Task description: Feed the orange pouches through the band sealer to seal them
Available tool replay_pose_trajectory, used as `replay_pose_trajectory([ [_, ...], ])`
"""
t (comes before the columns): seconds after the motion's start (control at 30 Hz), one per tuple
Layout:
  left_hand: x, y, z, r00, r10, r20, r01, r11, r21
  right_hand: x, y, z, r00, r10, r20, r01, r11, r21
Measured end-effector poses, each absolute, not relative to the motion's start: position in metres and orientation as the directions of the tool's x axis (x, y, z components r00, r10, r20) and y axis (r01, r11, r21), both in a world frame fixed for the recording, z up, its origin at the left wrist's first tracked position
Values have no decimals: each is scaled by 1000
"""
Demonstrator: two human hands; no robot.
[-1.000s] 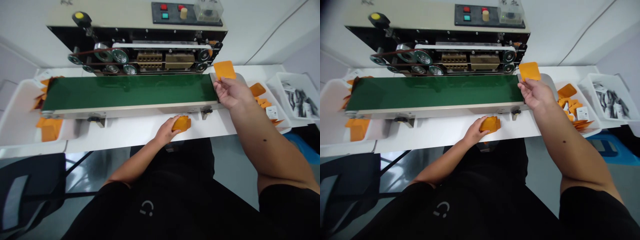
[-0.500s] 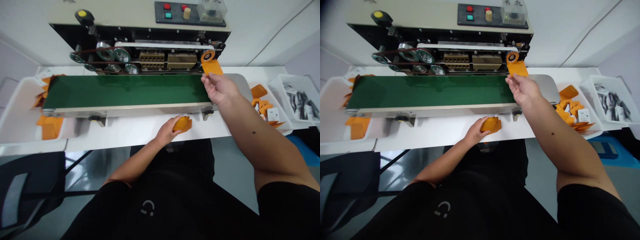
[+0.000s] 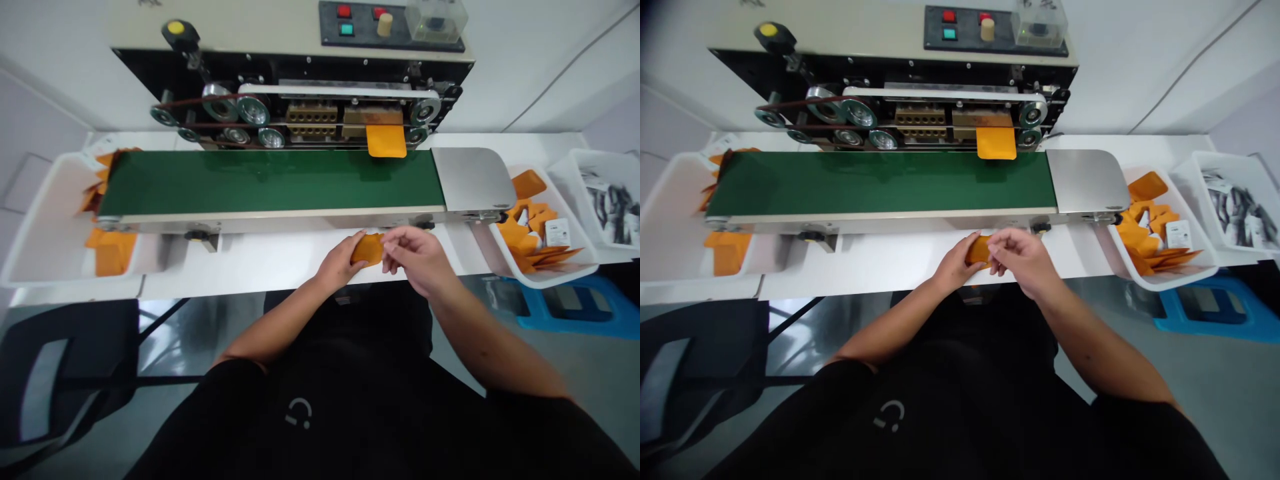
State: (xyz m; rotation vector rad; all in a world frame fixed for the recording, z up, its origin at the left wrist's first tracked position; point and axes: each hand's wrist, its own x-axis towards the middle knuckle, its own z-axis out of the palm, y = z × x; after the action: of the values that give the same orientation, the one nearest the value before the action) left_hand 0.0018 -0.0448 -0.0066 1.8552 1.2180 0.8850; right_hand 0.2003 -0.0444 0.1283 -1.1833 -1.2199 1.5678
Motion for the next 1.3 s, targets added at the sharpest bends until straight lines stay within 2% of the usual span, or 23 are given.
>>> replay_pose_trajectory([
  [0.13,4,-46,-1,289,949,127,431,-247,868,209,-66,62,80,997,-10,160,-23,-987],
  [0.2,4,-46,2,286,953,104,438,-227,870,211,-66,34,153,987,46,227,10,-974],
  [0.33,3,-47,3,286,955,76,459,-206,864,209,-60,7,109,990,92,350,48,-936],
  [0.5,2,-47,-3,271,955,118,465,-237,853,201,-58,9,29,975,221,497,178,-849],
  [0.6,3,-47,-5,278,951,137,476,-260,840,198,-59,12,30,962,273,504,222,-835],
  [0.7,3,-48,-7,275,951,139,488,-263,832,195,-60,8,66,960,272,445,216,-869],
  [0.77,2,-48,-9,261,955,139,489,-256,834,193,-61,3,99,972,212,358,164,-919],
  [0.9,2,-47,-14,250,954,164,479,-269,835,192,-61,-1,201,979,26,15,24,-1000],
  [1.07,1,-44,-17,272,943,190,478,-304,824,196,-58,19,251,961,-116,-317,-32,-948],
  [1.17,1,-43,-16,280,940,193,467,-309,829,201,-57,33,194,967,-163,-413,-70,-908],
  [1.3,1,-42,-17,267,940,213,449,-317,835,206,-58,44,187,970,-152,-442,-55,-895],
])
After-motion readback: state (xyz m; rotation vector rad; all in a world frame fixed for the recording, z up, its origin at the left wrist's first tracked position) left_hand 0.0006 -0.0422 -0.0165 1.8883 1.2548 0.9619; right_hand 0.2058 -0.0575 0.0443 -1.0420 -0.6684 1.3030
